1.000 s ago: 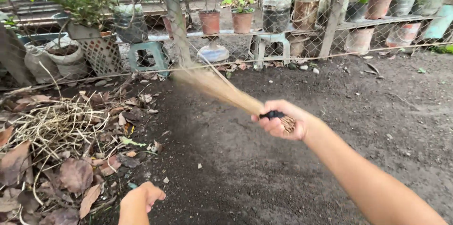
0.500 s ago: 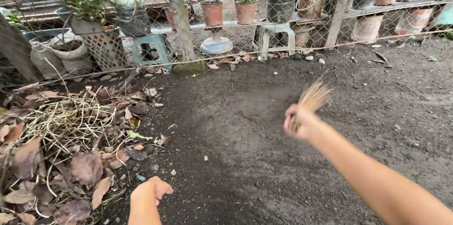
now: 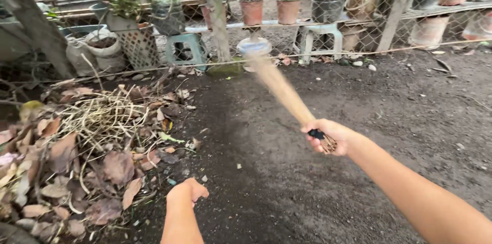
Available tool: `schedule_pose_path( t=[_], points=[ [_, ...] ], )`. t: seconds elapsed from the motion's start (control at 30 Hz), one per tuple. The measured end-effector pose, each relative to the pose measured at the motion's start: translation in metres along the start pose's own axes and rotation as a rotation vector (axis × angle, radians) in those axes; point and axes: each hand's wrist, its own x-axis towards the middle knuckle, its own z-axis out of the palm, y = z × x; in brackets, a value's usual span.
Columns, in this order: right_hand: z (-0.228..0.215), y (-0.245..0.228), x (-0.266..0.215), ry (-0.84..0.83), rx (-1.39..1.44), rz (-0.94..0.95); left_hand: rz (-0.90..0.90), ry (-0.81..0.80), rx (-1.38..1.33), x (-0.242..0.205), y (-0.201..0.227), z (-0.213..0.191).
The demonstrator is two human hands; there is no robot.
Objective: Sweeping dry leaves and dirt on the ground in a backyard using a stick broom.
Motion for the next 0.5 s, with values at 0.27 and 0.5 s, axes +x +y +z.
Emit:
schedule_pose_path(
  t=[0.27, 0.5],
  points=[
    [0.014, 0.049, 0.021, 0.168, -0.025, 0.040, 0.033, 0.060, 0.116, 0.001, -0.010, 0.005],
    [0.001, -0.023, -0.001, -0.089, -0.001, 0.060, -0.014, 0.093, 0.160, 0.029, -0.021, 0.016]
  ],
)
